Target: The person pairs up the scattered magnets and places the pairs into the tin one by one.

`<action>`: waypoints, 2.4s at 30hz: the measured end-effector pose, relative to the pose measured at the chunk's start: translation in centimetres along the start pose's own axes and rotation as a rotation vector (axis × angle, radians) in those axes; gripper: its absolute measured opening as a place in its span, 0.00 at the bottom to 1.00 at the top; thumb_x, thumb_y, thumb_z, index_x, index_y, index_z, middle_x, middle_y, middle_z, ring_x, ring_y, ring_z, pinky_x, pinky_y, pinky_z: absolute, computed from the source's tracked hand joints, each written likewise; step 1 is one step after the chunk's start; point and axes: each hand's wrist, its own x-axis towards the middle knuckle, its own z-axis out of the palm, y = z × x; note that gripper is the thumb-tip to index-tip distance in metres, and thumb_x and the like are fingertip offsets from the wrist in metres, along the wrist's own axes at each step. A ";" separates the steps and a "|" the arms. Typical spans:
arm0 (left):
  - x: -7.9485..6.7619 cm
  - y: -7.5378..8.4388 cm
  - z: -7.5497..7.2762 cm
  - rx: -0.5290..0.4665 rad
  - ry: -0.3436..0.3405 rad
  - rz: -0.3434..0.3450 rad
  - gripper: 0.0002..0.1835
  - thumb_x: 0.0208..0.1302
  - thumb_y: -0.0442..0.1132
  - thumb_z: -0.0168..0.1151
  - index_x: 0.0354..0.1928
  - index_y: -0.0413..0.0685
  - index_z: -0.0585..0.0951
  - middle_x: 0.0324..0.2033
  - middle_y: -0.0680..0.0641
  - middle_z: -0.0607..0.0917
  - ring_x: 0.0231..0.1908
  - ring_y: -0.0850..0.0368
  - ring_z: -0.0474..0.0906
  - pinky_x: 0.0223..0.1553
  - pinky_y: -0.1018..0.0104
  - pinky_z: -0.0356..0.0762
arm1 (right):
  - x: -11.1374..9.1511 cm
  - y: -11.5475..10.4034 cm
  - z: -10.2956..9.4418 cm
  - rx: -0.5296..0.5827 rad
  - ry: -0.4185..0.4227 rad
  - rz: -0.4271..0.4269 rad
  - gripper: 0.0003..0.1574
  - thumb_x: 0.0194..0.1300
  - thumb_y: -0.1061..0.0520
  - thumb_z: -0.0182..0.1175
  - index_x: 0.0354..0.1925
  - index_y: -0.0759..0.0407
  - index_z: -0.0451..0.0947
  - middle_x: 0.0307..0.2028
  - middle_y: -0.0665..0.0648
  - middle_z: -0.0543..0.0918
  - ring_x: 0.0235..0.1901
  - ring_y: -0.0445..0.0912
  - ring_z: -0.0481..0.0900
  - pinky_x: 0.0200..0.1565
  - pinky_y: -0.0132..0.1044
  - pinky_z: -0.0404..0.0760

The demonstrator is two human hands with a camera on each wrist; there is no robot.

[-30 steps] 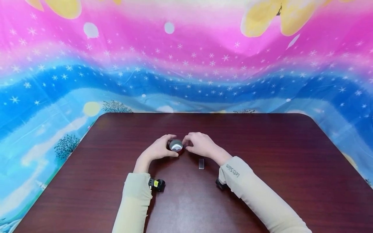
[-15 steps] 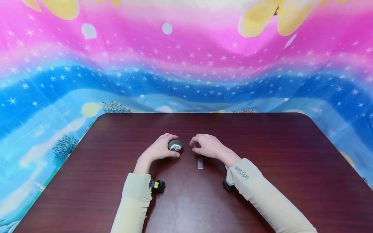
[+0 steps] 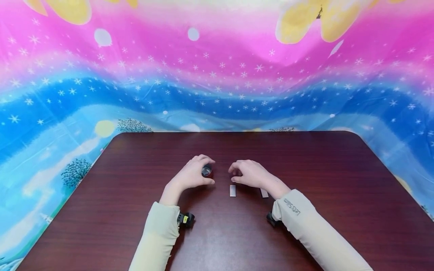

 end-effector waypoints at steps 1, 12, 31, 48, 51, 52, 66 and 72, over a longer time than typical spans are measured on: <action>0.0 0.2 0.0 0.005 0.000 0.006 0.32 0.45 0.47 0.71 0.55 0.47 0.74 0.53 0.48 0.73 0.55 0.50 0.65 0.58 0.54 0.62 | -0.2 0.1 0.0 -0.003 0.000 -0.002 0.14 0.57 0.52 0.62 0.43 0.51 0.79 0.34 0.47 0.78 0.36 0.42 0.76 0.40 0.39 0.74; 0.2 2.1 0.6 0.072 -0.058 0.062 0.31 0.48 0.48 0.69 0.55 0.46 0.74 0.52 0.47 0.75 0.53 0.50 0.68 0.59 0.54 0.60 | -1.5 1.3 -0.3 0.012 0.014 0.010 0.16 0.54 0.50 0.64 0.42 0.50 0.79 0.33 0.46 0.78 0.36 0.42 0.76 0.40 0.38 0.74; 0.5 4.4 1.7 0.162 -0.128 0.133 0.26 0.47 0.49 0.68 0.50 0.48 0.78 0.46 0.51 0.78 0.51 0.55 0.70 0.55 0.58 0.63 | -3.2 2.3 -0.4 0.075 0.031 0.029 0.20 0.53 0.49 0.65 0.45 0.52 0.78 0.36 0.46 0.80 0.36 0.41 0.76 0.39 0.38 0.74; 0.6 5.3 2.4 0.115 -0.199 0.158 0.22 0.47 0.48 0.69 0.46 0.51 0.79 0.42 0.54 0.79 0.44 0.59 0.73 0.50 0.59 0.66 | -5.0 2.8 -1.3 0.111 -0.073 0.074 0.26 0.50 0.50 0.68 0.48 0.54 0.76 0.37 0.49 0.79 0.38 0.45 0.75 0.41 0.39 0.73; 0.7 5.4 2.6 0.119 -0.212 0.162 0.22 0.48 0.49 0.69 0.47 0.51 0.79 0.42 0.54 0.79 0.42 0.60 0.73 0.49 0.60 0.67 | -5.3 3.0 -1.4 0.106 -0.083 0.080 0.28 0.49 0.49 0.68 0.48 0.55 0.75 0.36 0.48 0.78 0.38 0.44 0.75 0.41 0.39 0.73; 0.7 5.4 2.7 0.121 -0.215 0.162 0.22 0.48 0.49 0.69 0.47 0.51 0.79 0.42 0.54 0.79 0.42 0.60 0.73 0.49 0.60 0.67 | -5.4 3.1 -1.3 0.103 -0.085 0.079 0.28 0.49 0.49 0.68 0.48 0.55 0.75 0.36 0.48 0.78 0.38 0.44 0.74 0.41 0.39 0.73; 0.9 5.7 3.0 0.160 -0.235 0.143 0.22 0.47 0.50 0.69 0.47 0.53 0.80 0.42 0.54 0.79 0.41 0.61 0.73 0.50 0.60 0.67 | -6.2 3.6 -1.1 0.140 -0.126 0.103 0.29 0.48 0.52 0.69 0.49 0.55 0.74 0.39 0.50 0.77 0.38 0.43 0.74 0.41 0.39 0.73; 1.0 5.7 3.1 0.183 -0.236 0.164 0.22 0.46 0.49 0.69 0.45 0.53 0.81 0.40 0.55 0.78 0.38 0.63 0.73 0.47 0.62 0.67 | -6.5 3.7 -1.2 0.153 -0.129 0.094 0.29 0.47 0.55 0.69 0.49 0.55 0.74 0.40 0.50 0.77 0.40 0.44 0.73 0.43 0.40 0.73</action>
